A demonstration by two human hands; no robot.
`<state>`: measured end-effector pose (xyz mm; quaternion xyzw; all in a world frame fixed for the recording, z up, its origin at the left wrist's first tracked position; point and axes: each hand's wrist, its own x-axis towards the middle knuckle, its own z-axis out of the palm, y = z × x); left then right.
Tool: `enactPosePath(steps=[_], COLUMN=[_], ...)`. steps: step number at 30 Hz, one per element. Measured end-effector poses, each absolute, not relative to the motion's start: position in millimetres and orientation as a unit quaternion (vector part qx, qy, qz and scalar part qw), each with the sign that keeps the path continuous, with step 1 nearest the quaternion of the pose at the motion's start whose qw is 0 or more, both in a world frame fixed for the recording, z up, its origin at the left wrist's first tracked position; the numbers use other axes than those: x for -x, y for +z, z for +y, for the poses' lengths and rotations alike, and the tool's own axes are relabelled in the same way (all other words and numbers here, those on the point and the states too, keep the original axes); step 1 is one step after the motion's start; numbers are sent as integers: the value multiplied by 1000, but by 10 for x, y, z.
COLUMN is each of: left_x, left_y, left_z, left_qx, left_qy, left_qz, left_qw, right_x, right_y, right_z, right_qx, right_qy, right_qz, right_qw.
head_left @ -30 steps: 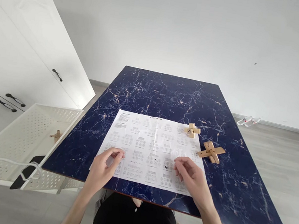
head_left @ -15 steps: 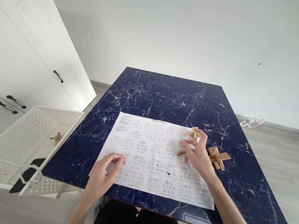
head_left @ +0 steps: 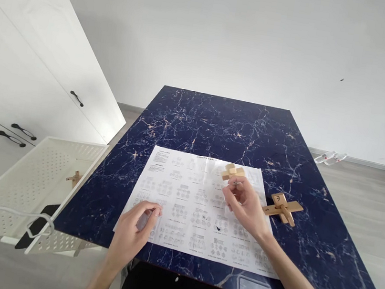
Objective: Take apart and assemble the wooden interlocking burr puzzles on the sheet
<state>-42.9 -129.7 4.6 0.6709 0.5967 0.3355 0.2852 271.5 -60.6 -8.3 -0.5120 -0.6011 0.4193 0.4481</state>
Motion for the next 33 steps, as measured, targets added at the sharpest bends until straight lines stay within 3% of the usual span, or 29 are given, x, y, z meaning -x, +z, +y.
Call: enactPosePath(steps=[5,11,16,26,33], left_x=[320,241,216,229,224], left_y=[83,75,121,24,31], left_z=[-1280,-1213,-1175,-1185,-1191], left_qx=[-665,-588,-564,-517,-531], left_qy=[349,344,313,380,359], left_qz=[585,529,470,453,458], left_qw=[306,505,603,619,617], right_x=[-2461,-2143,-2093,-2086,-2070], right_y=[95,83,22,-152,-186], right_z=[-782,-937,-1003,-1029,-995], right_qx=[388,310,261,307,352], right_qy=[491,518,479,459,383], right_qz=[-658,-715,-768,-727,-751], right_qw=[420,353,336,408,407])
